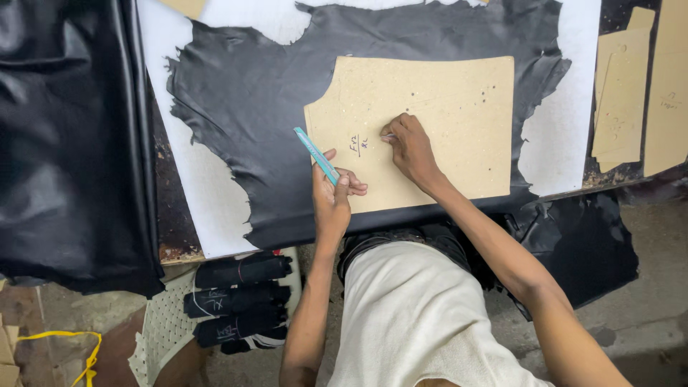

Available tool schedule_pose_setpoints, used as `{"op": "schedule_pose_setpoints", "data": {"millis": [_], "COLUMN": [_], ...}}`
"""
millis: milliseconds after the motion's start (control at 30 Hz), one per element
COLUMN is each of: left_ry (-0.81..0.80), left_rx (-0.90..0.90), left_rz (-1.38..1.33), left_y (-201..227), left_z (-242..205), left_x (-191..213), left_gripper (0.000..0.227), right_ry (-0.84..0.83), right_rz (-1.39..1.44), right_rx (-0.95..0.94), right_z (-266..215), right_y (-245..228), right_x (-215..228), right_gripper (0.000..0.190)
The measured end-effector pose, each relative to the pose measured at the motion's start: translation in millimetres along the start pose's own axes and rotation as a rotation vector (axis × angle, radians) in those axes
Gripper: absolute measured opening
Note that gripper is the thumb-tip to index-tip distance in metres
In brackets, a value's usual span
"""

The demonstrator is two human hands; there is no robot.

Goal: The person places a cardboard pattern on a black leather sheet, marks it with a pen, and cuts the leather along the pattern using a utility knife. The person repeats this process with different pattern pieces, removing the cut leather pieces and setting them aside.

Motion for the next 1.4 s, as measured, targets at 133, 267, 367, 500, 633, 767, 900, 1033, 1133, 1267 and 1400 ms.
{"op": "schedule_pose_setpoints", "data": {"millis": [133,267,367,500,633,767,900,1033,1133,1267,1400], "left_ry": [0.0,0.009,-0.059,-0.093,-0.122,-0.115,-0.078,-0.05,-0.026,0.017,-0.004], "left_rx": [-0.015,0.019,-0.034,0.01,-0.019,0.018,-0.056,-0.064,-0.09,-0.136,-0.122], "left_rz": [-0.017,-0.202,-0.436,-0.479,-0.38,-0.285,-0.136,-0.115,-0.089,-0.033,-0.029], "left_y": [-5.4,-12.4,-11.5,-16.6,-28.0,-44.7,-51.0,-60.3,-68.2,-77.6,-88.4], "left_z": [-4.0,-2.8,-5.8,-7.9,-22.8,-31.7,-36.6,-41.2,-47.4,-56.2,-58.8], "left_x": [-9.3,-29.2,-56.7,-98.1,-141.2,-171.2,-186.3,-209.1,-228.6,-247.4,-260.4], "left_gripper": [0.031,0.028,0.023,0.014,0.015,0.021,0.021,0.023,0.025,0.028,0.028], "right_ry": [0.077,0.078,0.069,0.03,0.09,0.108,0.174,0.168,0.177,0.181,0.061], "right_rz": [0.22,0.806,0.98,1.091,1.157,1.237,1.333,1.387,1.372,1.46,1.433], "right_rx": [-0.106,-0.392,-0.448,-0.439,-0.603,-0.687,-0.688,-0.665,-0.644,-0.636,-0.572], "right_z": [-24.4,-60.0,-88.6,-108.6,-129.0,-141.2,-155.0,-162.1,-167.8,-180.1,-183.9], "right_y": [0.3,13.8,18.4,24.5,40.4,53.7,67.3,81.0,88.0,95.6,113.0], "right_x": [17.6,21.7,32.0,48.2,59.7,75.5,95.4,108.5,110.8,111.5,122.3], "right_gripper": [0.018,0.022,0.026,0.033,0.035,0.025,0.014,0.012,0.012,0.012,0.014]}}
Point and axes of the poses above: each hand's wrist, its own z-axis towards the middle knuckle, its own x-axis out of the back of the hand, y = z × x, the point moved 6 cm from there along z, towards the middle knuckle, and after that the axes turned 1 degree about -y, right-handed, at the moved point
